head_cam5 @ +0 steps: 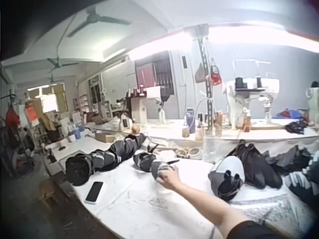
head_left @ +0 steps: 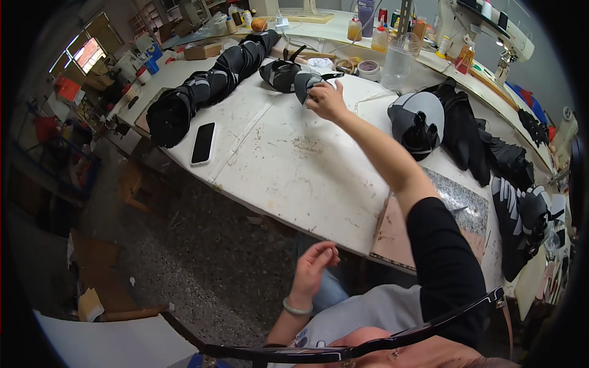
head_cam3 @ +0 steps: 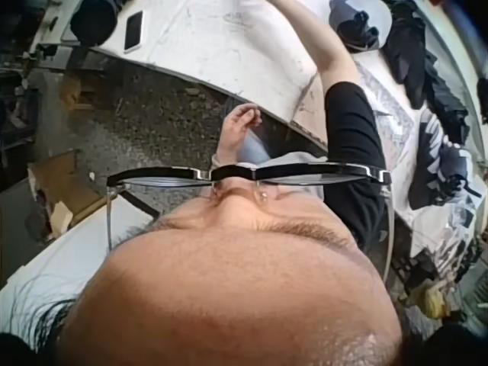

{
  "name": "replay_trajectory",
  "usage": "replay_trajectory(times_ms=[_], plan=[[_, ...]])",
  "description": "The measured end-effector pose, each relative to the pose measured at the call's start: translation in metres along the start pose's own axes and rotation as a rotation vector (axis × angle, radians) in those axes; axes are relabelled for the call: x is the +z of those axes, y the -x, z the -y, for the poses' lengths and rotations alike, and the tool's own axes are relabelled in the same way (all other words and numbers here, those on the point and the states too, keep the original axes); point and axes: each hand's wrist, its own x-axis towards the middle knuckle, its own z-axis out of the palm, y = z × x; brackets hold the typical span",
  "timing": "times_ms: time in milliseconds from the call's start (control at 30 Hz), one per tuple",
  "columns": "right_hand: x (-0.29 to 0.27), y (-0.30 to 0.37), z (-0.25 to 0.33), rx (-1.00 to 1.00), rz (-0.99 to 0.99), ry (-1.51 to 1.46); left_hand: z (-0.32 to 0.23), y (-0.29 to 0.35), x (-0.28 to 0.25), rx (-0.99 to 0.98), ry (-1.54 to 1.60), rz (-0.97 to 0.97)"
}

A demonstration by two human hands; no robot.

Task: The person assembles shoe upper components by fitting straps and panels together by hand and flattening the joints using a hammer. The person then organizes the assembled shoe parts on the workbench and picks up a pattern piece.

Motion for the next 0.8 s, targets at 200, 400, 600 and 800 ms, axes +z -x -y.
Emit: replay_trajectory(times_ms=[200, 400, 600, 800], plan=[[-0.169, 0.095, 0.100, -0.250, 0.227, -0.620, -0.031, -0.031, 0.021, 0.293, -0.004, 0.030], [-0.252, 0.198, 0.138, 0.036, 0.628, -0.856, -0.017, -0.016, 0.058, 0.384, 0.310, 0.274], [-0.253, 0.264, 0.132, 0.370, 0.656, -1.149, -0.010, 0.025, 0.065, 0.444, -0.189, 0.086], [-0.246, 0.292, 0.139, 0.487, 0.604, -1.194, -0.013, 0.035, 0.083, 0.499, -0.437, -0.197]])
